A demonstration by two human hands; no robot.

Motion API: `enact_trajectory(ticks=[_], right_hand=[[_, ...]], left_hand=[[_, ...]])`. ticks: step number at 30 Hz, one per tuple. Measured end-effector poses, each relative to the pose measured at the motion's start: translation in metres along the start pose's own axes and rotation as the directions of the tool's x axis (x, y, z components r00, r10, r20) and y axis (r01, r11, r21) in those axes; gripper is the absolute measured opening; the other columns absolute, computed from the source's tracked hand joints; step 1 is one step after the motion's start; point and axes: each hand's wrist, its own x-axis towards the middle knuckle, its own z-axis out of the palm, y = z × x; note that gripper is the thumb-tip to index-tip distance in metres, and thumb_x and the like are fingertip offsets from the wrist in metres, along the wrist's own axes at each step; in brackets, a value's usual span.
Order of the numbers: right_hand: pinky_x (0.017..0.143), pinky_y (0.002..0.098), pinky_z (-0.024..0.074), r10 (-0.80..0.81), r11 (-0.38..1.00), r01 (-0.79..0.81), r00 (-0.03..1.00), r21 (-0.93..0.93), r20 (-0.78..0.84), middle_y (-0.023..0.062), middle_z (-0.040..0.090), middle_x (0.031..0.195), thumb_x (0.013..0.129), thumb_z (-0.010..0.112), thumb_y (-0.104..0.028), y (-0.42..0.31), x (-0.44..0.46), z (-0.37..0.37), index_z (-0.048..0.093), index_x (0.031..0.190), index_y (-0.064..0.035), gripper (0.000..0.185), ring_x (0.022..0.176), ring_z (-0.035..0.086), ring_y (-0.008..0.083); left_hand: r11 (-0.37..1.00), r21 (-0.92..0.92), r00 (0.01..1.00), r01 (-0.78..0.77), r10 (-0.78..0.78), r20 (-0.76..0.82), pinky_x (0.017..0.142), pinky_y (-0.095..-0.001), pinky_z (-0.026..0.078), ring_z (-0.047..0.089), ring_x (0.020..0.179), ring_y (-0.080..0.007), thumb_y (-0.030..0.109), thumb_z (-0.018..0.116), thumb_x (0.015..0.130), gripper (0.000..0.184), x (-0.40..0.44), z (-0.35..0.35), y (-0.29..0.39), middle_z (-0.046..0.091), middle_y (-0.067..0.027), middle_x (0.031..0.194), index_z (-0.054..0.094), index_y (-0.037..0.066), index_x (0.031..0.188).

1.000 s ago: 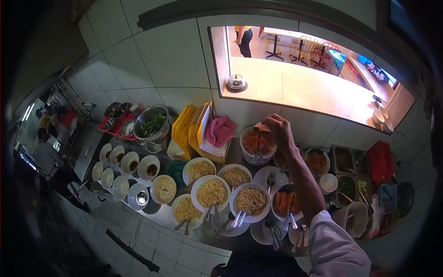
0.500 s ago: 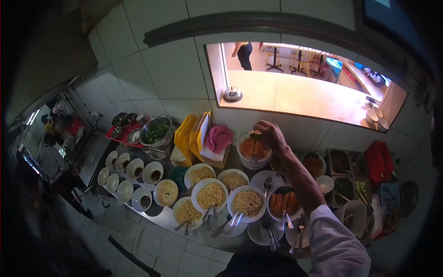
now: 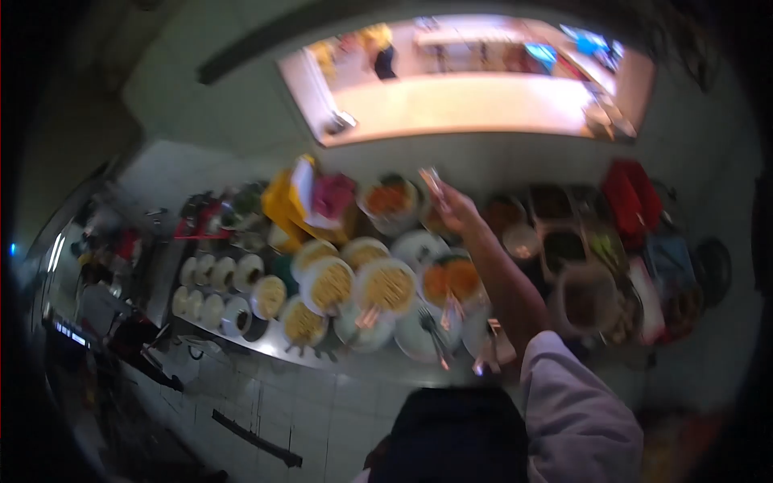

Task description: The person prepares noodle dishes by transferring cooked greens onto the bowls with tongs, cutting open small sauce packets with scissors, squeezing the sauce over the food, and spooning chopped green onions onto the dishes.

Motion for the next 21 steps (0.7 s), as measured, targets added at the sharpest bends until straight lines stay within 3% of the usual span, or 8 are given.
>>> enact_trajectory(ticks=[7,9,13,15,16,18,19,21], right_hand=[[0.085,0.0273,0.0506,-0.109,0.963,0.014,0.933,-0.267,-0.344,0.0066,0.059,0.105,0.090,0.059,-0.004,-0.074,-0.358,0.026,0.055,0.114,-0.0005,0.025,0.101,0.059,0.0158],[0.086,0.0280,0.0514,-0.226,0.927,-0.034,0.742,-0.372,-0.631,0.0063,0.059,0.105,0.090,0.058,-0.002,-0.056,-0.433,0.007,0.055,0.115,-0.0019,0.025,0.100,0.060,0.0161],[0.087,0.0318,0.0527,-0.352,0.874,-0.089,0.562,-0.478,-0.748,0.0099,0.060,0.107,0.089,0.058,-0.001,-0.022,-0.461,-0.045,0.055,0.116,-0.0023,0.027,0.103,0.061,0.0190],[0.087,0.0358,0.0536,-0.506,0.358,-0.334,0.715,-0.872,-0.482,0.0139,0.062,0.110,0.088,0.059,-0.002,-0.026,-0.452,-0.035,0.057,0.114,-0.0027,0.026,0.103,0.063,0.0236],[0.087,0.0358,0.0536,-0.522,0.359,-0.327,0.706,-0.874,-0.478,0.0139,0.062,0.110,0.088,0.059,-0.002,-0.034,-0.458,-0.027,0.057,0.114,-0.0027,0.026,0.103,0.063,0.0236],[0.087,0.0378,0.0530,-0.575,-0.380,-0.361,0.814,-0.852,-0.088,0.0157,0.063,0.109,0.087,0.060,-0.002,-0.058,-0.478,0.002,0.061,0.109,-0.0028,0.022,0.102,0.065,0.0285],[0.082,0.0384,0.0536,-0.569,-0.229,-0.345,0.806,-0.910,-0.163,0.0137,0.065,0.103,0.086,0.060,-0.001,-0.073,-0.478,0.016,0.065,0.101,-0.0032,0.016,0.095,0.066,0.0309],[0.079,0.0372,0.0535,-0.604,-0.321,-0.287,0.796,-0.903,-0.038,0.0138,0.066,0.099,0.086,0.058,-0.001,-0.111,-0.452,0.031,0.066,0.098,-0.0041,0.014,0.089,0.066,0.0307]], left_hand=[[0.984,0.166,0.976,0.069,-0.101,0.195,0.095,-0.0373,0.046,0.060,0.110,-0.0245,0.022,0.060,0.092,0.051,-0.035,0.027,-0.062,0.059,-0.0123,0.127,0.047,0.003,0.137],[0.980,0.191,0.968,0.055,-0.100,0.232,0.095,-0.0371,0.046,0.060,0.109,-0.0245,0.021,0.060,0.092,0.051,-0.041,0.035,-0.071,0.059,-0.0122,0.127,0.047,0.003,0.137],[0.958,0.284,0.950,-0.034,-0.058,0.307,0.095,-0.0365,0.046,0.060,0.109,-0.0245,0.020,0.062,0.091,0.052,-0.050,0.033,-0.060,0.059,-0.0121,0.127,0.047,0.002,0.137],[0.840,0.543,0.948,0.008,-0.179,0.262,0.088,-0.0298,0.050,0.064,0.102,-0.0194,0.003,0.066,0.083,0.052,-0.061,0.041,0.002,0.064,-0.0093,0.121,0.054,0.005,0.133],[0.834,0.551,0.946,-0.007,-0.173,0.274,0.088,-0.0298,0.050,0.064,0.102,-0.0194,0.003,0.066,0.083,0.052,-0.071,0.044,0.036,0.064,-0.0093,0.121,0.054,0.005,0.133],[0.841,0.541,0.962,0.015,-0.161,0.223,0.090,-0.0315,0.049,0.062,0.107,-0.0189,0.009,0.067,0.086,0.047,-0.086,0.056,0.097,0.063,-0.0073,0.123,0.057,0.010,0.132],[0.842,0.540,0.959,0.003,-0.156,0.238,0.090,-0.0315,0.049,0.062,0.107,-0.0189,0.009,0.067,0.086,0.047,-0.096,0.068,0.128,0.063,-0.0073,0.123,0.057,0.010,0.132],[0.845,0.502,0.941,-0.183,0.002,0.338,0.092,-0.0323,0.049,0.061,0.108,-0.0193,0.015,0.067,0.088,0.041,-0.107,0.096,0.188,0.061,-0.0076,0.124,0.060,0.011,0.128]])
